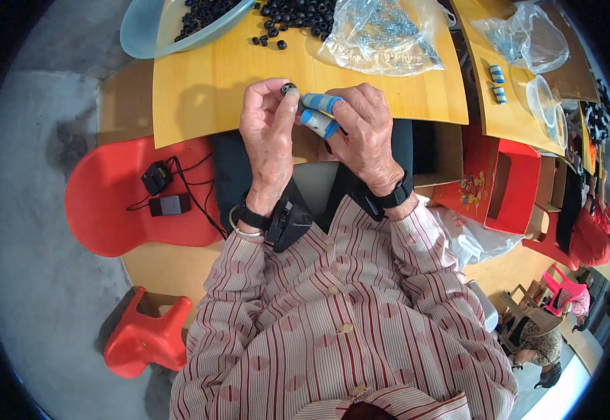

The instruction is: The person repeatedly assembles plastic cord locks by picking up small plastic components from the table and fitting them together by hand.

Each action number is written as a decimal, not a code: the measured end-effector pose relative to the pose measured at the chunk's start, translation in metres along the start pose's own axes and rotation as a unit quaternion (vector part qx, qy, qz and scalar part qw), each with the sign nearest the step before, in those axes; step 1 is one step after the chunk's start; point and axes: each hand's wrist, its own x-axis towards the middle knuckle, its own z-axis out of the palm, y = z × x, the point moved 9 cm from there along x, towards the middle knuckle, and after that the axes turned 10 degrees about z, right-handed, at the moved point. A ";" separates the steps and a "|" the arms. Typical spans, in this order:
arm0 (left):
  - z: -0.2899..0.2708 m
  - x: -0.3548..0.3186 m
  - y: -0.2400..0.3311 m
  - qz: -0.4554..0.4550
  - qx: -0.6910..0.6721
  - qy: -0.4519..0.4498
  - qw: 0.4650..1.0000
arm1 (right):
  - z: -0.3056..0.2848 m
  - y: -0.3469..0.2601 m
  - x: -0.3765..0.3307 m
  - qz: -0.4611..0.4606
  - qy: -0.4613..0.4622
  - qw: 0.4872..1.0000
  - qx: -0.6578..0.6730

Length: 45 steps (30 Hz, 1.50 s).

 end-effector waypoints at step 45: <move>0.034 -0.033 0.043 0.040 0.236 -0.236 0.942 | -0.050 -0.014 -0.010 -0.048 -0.108 0.992 -0.043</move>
